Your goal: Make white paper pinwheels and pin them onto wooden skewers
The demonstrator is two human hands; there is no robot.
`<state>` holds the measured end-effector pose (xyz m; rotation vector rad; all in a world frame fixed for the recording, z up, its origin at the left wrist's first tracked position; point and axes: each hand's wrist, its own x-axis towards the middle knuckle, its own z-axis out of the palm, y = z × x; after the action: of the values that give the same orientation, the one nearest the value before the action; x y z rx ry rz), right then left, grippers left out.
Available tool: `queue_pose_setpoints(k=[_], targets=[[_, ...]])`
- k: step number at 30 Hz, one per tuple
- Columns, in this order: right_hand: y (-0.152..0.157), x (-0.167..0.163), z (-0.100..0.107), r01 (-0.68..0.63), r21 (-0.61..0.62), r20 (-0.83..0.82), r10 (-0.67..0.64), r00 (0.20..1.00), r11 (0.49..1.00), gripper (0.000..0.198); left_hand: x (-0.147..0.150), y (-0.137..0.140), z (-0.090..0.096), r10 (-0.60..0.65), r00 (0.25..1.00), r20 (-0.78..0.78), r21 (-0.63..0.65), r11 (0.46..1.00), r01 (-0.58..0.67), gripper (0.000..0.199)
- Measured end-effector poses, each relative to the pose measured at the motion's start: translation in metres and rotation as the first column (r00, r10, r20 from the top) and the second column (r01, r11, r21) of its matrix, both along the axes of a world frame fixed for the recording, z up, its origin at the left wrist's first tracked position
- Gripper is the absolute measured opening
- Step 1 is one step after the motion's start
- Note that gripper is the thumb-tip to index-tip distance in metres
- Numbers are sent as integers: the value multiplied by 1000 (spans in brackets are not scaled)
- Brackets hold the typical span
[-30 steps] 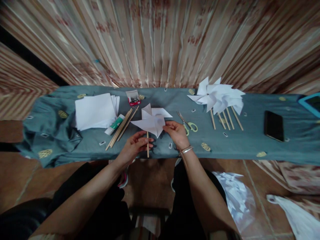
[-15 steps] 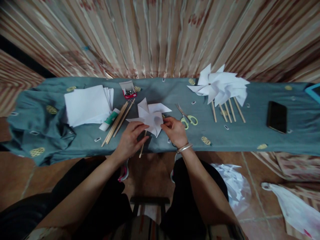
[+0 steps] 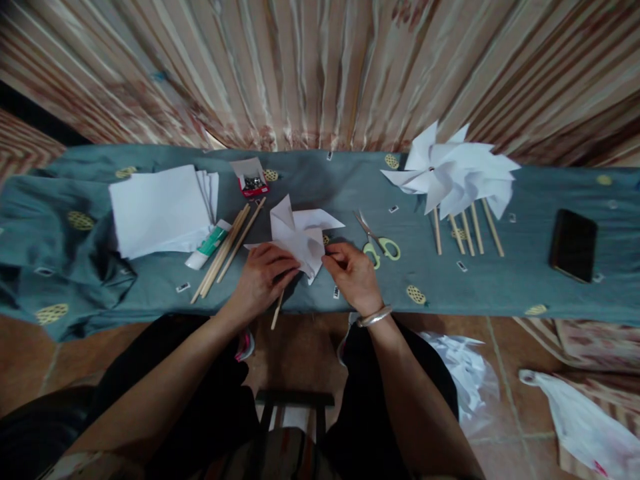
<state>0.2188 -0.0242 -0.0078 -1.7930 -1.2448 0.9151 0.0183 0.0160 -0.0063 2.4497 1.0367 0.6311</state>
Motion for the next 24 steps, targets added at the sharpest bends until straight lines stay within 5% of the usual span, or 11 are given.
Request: queue_pose_setpoints(k=[5,11,24], targets=[[3,-2,10,61,161,223,-96,970,985,21,-1,5,3,64,998,-1,-14,998,-64,22],[10,-17,16,-77,364,316,-45,948,928,16,-2,11,5,95,996,2,-84,992,-94,24],[24,-29,10,-90,264,123,59,991,960,10,-2,19,6,105,994,-9,-181,978,-105,23]])
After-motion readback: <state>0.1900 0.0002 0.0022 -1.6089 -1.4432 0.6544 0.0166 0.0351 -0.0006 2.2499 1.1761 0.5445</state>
